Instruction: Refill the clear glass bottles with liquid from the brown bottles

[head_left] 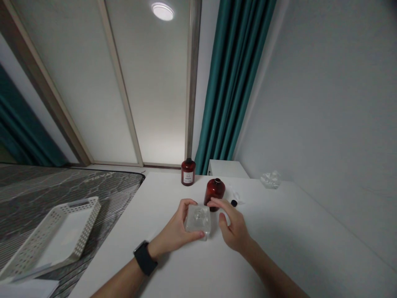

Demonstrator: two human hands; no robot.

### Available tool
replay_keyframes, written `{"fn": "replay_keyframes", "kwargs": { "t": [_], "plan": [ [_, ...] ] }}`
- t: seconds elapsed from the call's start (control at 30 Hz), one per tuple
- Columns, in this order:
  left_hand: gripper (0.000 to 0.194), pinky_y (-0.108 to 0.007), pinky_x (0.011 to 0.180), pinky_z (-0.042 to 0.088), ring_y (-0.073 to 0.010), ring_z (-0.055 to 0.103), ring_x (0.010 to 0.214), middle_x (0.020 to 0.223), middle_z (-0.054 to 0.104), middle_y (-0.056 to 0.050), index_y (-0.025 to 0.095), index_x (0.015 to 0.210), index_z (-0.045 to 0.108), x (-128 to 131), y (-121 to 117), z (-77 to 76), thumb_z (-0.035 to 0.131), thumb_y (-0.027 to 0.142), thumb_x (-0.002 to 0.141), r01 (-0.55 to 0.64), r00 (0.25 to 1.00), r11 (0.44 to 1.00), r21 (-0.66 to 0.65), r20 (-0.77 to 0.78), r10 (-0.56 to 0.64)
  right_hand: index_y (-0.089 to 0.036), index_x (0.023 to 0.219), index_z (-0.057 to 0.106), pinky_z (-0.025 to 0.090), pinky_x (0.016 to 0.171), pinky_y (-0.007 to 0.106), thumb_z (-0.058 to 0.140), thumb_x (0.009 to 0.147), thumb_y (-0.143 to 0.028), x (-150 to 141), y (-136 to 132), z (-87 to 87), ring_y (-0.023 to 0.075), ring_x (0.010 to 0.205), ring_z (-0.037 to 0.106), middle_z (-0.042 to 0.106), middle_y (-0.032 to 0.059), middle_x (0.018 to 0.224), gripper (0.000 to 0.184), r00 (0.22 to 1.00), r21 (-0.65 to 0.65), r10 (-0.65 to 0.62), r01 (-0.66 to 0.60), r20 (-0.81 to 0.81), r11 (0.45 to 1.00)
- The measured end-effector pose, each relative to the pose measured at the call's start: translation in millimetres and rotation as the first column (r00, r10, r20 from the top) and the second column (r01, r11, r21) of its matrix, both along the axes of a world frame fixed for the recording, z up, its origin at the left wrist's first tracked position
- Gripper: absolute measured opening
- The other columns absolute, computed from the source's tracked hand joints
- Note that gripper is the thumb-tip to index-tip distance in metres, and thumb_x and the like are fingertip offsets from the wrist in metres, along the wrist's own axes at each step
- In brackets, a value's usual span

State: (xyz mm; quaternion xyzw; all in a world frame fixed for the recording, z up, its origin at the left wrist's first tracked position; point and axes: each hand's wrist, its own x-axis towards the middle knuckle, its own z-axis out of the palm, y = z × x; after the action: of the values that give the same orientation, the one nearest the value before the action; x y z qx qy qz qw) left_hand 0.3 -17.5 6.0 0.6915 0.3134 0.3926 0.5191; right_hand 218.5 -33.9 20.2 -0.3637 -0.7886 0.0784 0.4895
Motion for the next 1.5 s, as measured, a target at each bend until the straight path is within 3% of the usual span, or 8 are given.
{"fn": "replay_keyframes", "kwargs": {
  "t": [0.17, 0.4, 0.57, 0.7, 0.9, 1.13, 1.27, 1.5],
  "plan": [
    [0.07, -0.038, 0.093, 0.044, -0.0261, 0.055, 0.11, 0.118, 0.056, -0.006, 0.024, 0.121, 0.038, 3, 0, -3.0, 0.086, 0.039, 0.071, -0.036, 0.997, 0.999, 0.016, 0.067, 0.035, -0.024, 0.155, 0.03, 0.054, 0.105, 0.051, 0.037, 0.084, 0.0, -17, -6, -12.3, 0.0261, 0.128, 0.06, 0.068, 0.0104, 0.132, 0.075, 0.993, 0.105, 0.005, -0.017, 0.115, 0.994],
    [0.07, -0.037, 0.092, 0.046, -0.0258, 0.058, 0.107, 0.115, 0.059, -0.006, 0.024, 0.119, 0.04, 2, 3, -4.9, 0.087, 0.04, 0.069, -0.108, 0.992, 0.994, 0.013, 0.059, 0.107, -0.025, 0.153, 0.038, 0.054, 0.105, 0.056, 0.037, 0.083, 0.002, -18, -15, -20.1, 0.0273, 0.129, 0.06, 0.066, 0.011, 0.135, 0.075, 0.997, 0.238, 0.001, -0.02, 0.079, 0.971],
    [0.068, -0.036, 0.089, 0.046, -0.0245, 0.059, 0.103, 0.111, 0.058, -0.005, 0.024, 0.118, 0.039, 2, 5, -2.4, 0.085, 0.038, 0.07, -0.106, 0.992, 0.994, -0.005, 0.062, 0.106, -0.031, 0.141, 0.053, 0.051, 0.106, 0.059, 0.036, 0.093, -0.007, -21, -27, -22.5, 0.0277, 0.121, 0.066, 0.075, 0.0064, 0.121, 0.056, 0.985, 0.013, 0.064, -0.063, -0.161, 0.998],
    [0.067, -0.035, 0.087, 0.046, -0.0239, 0.058, 0.101, 0.109, 0.058, -0.004, 0.023, 0.118, 0.039, 2, 6, -2.3, 0.084, 0.037, 0.071, -0.131, 0.991, 0.991, -0.017, 0.038, 0.131, -0.027, 0.14, 0.052, 0.052, 0.1, 0.063, 0.03, 0.101, -0.021, -19, -21, -26.6, 0.0317, 0.112, 0.071, 0.079, 0.0111, 0.108, 0.045, 0.87, -0.237, 0.042, -0.181, -0.492, 0.954],
    [0.066, -0.035, 0.087, 0.046, -0.0234, 0.057, 0.102, 0.11, 0.057, -0.004, 0.024, 0.118, 0.039, 1, 7, -5.5, 0.084, 0.036, 0.071, -0.125, 0.992, 0.992, -0.003, 0.032, 0.125, -0.022, 0.14, 0.05, 0.055, 0.097, 0.059, 0.024, 0.101, -0.025, -10, -7, -28.4, 0.0317, 0.113, 0.07, 0.073, 0.0179, 0.12, 0.047, 0.756, -0.302, 0.083, -0.356, -0.65, 0.884],
    [0.066, -0.034, 0.088, 0.045, -0.0238, 0.057, 0.104, 0.112, 0.056, -0.004, 0.023, 0.118, 0.039, 1, 9, -9.0, 0.084, 0.034, 0.07, -0.104, 0.994, 0.994, 0.022, 0.034, 0.104, -0.028, 0.136, 0.056, 0.052, 0.099, 0.048, 0.056, 0.091, -0.023, -8, -18, -24.8, 0.0284, 0.119, 0.059, 0.059, 0.0125, 0.134, 0.045, 0.968, -0.356, 0.012, -0.104, -0.251, 0.929],
    [0.066, -0.033, 0.087, 0.046, -0.0229, 0.057, 0.103, 0.114, 0.057, -0.005, 0.023, 0.118, 0.038, 2, 9, -13.2, 0.085, 0.031, 0.071, -0.052, 0.999, 0.998, 0.022, 0.0, 0.052, -0.024, 0.154, 0.03, 0.041, 0.112, 0.049, 0.068, 0.083, -0.022, -9, -16, -28.0, 0.0303, 0.137, 0.044, 0.04, 0.0146, 0.154, 0.081, 0.994, -0.551, 0.076, -0.108, -0.081, 0.828],
    [0.068, -0.032, 0.082, 0.048, -0.0213, 0.06, 0.097, 0.112, 0.059, -0.007, 0.023, 0.114, 0.034, 2, 13, -20.0, 0.086, 0.033, 0.072, 0.046, 0.999, 0.999, -0.004, -0.009, -0.046, -0.023, 0.151, 0.034, 0.045, 0.108, 0.048, 0.072, 0.079, -0.022, -10, -4, -45.5, 0.0277, 0.124, 0.056, 0.044, 0.0139, 0.152, 0.082, 0.979, -0.679, 0.045, -0.171, -0.199, 0.714]
  ]
}}
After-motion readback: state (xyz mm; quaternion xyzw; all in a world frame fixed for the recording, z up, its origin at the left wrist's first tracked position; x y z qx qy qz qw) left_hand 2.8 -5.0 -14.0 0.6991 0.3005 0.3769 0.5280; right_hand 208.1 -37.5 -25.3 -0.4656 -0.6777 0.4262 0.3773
